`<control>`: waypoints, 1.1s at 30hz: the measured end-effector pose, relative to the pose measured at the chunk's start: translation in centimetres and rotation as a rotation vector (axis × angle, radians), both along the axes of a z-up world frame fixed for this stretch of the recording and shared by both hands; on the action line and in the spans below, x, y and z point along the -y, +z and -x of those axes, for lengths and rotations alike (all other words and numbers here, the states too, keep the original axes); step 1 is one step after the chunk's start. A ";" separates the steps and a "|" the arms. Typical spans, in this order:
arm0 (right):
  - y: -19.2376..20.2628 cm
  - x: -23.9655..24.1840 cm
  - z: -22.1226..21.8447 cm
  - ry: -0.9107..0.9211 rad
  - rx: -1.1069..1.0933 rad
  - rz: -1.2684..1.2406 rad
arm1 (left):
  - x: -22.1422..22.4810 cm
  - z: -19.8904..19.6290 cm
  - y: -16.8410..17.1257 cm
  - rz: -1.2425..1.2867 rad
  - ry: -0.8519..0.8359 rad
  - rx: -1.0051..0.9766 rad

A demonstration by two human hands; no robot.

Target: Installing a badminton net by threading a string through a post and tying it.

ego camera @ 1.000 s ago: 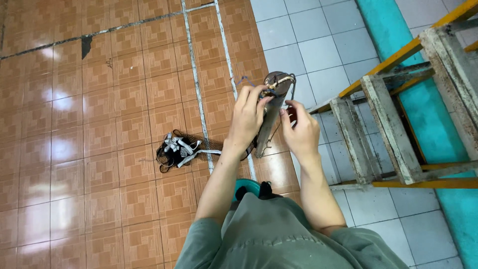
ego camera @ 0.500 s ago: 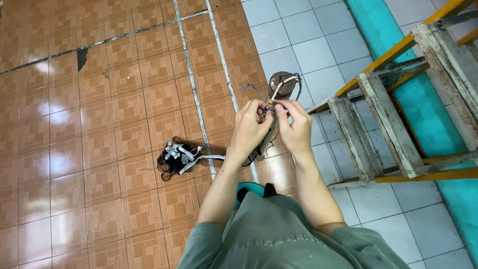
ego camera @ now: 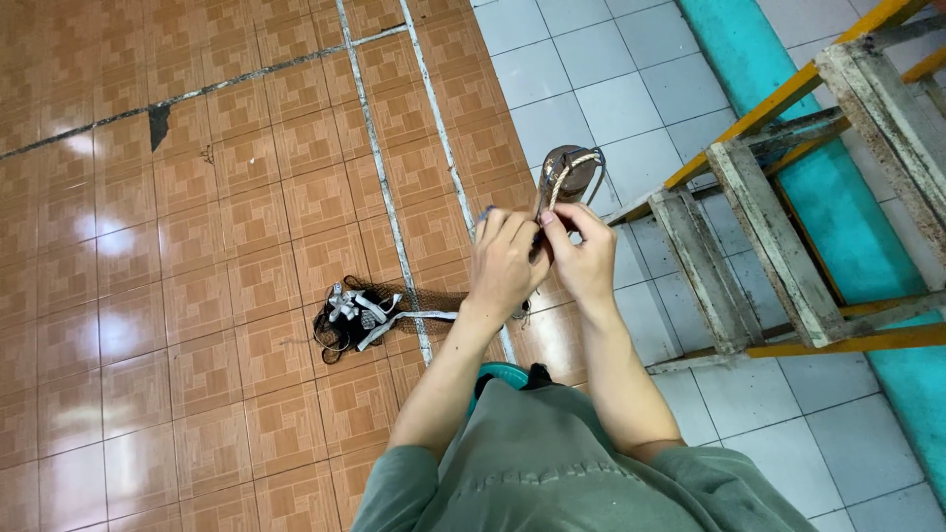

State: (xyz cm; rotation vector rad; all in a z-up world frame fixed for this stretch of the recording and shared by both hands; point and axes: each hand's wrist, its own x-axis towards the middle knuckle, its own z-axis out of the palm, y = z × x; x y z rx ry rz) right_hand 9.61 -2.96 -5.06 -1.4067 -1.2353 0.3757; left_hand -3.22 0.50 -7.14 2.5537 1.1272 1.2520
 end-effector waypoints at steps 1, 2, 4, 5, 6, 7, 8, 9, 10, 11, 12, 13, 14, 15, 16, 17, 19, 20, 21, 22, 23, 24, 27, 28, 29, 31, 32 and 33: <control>-0.3 0.0 -0.1 0.000 0.000 0.002 | 0.4 -0.1 -0.2 0.002 0.000 0.000; -0.7 0.0 -0.2 0.006 -0.027 0.009 | 0.7 -0.1 -0.3 0.080 0.031 -0.032; -0.6 0.0 -0.1 0.012 -0.054 0.013 | 1.2 -0.2 -0.5 0.155 0.061 -0.064; -0.2 0.1 0.1 -0.001 -0.106 0.039 | 1.5 -0.1 -0.6 0.144 0.029 -0.017; 0.2 0.2 0.3 -0.014 -0.158 0.066 | 1.8 -0.1 -0.6 0.134 -0.003 0.029; 0.0 0.0 0.3 -0.015 -0.159 0.067 | 2.1 -0.1 -0.4 0.136 -0.003 0.027; -0.1 -0.2 0.3 0.016 -0.177 0.101 | 2.3 -0.2 -0.2 0.077 -0.005 0.009; -0.3 -0.4 0.2 0.046 -0.195 0.133 | 2.6 -0.3 0.1 0.017 -0.008 -0.009; 0.0 -0.2 0.1 0.044 -0.197 0.134 | 2.8 -0.1 0.9 0.018 -0.010 -0.010; 0.4 -0.2 0.1 0.067 -0.218 0.145 | 2.9 0.2 1.8 0.019 -0.020 -0.014; 0.7 -0.2 0.0 0.091 -0.239 0.157 | 3.0 0.4 2.6 0.020 -0.029 -0.017; 0.5 -0.1 -0.2 0.092 -0.238 0.155 | 3.1 1.0 4.5 0.018 -0.028 -0.017; 0.3 -0.1 -0.4 0.108 -0.284 0.170 | 3.1 1.5 6.4 0.118 0.003 0.051; 0.0 0.2 -0.6 0.123 -0.333 0.189 | 3.3 2.1 8.2 0.220 0.032 0.115; 0.3 0.3 -0.5 0.122 -0.336 0.190 | 2.3 2.0 7.3 0.222 0.031 0.112; 0.5 0.5 -0.4 0.156 -0.354 0.220 | 1.4 1.8 6.3 0.318 0.011 0.177; 2.1 0.9 0.1 0.188 -0.372 0.248 | 0.4 1.1 5.3 0.412 -0.010 0.243; 3.4 1.1 0.6 0.198 -0.339 0.270 | 0.2 0.5 5.3 0.489 -0.073 0.308; 4.7 1.2 0.9 0.208 -0.306 0.294 | 0.0 -0.2 5.3 0.565 -0.136 0.373; 4.4 1.2 0.7 0.208 -0.304 0.293 | -0.3 -0.5 4.8 0.564 -0.136 0.374; 4.2 1.3 0.6 0.224 -0.264 0.287 | -0.4 -0.7 4.4 0.604 -0.135 0.404; 4.0 1.4 0.6 0.241 -0.224 0.281 | -0.6 -0.8 4.1 0.643 -0.134 0.433; -0.6 1.2 -1.2 0.251 -0.178 0.303 | -1.1 -0.9 1.2 0.471 -0.094 0.433; 0.0 1.4 -1.1 0.251 -0.178 0.305 | -0.8 -0.6 0.8 0.473 -0.094 0.433; 0.7 1.3 -0.8 0.205 -0.247 0.269 | -0.8 -0.2 0.5 0.503 -0.098 0.424; 1.2 1.2 -0.9 0.154 -0.318 0.232 | 0.2 0.5 0.6 0.536 -0.104 0.411; 1.0 1.0 -1.3 0.139 -0.295 0.204 | 1.1 0.7 0.9 0.611 -0.118 0.382; 0.9 0.7 -1.8 0.126 -0.270 0.176 | 1.9 0.9 1.4 0.684 -0.129 0.354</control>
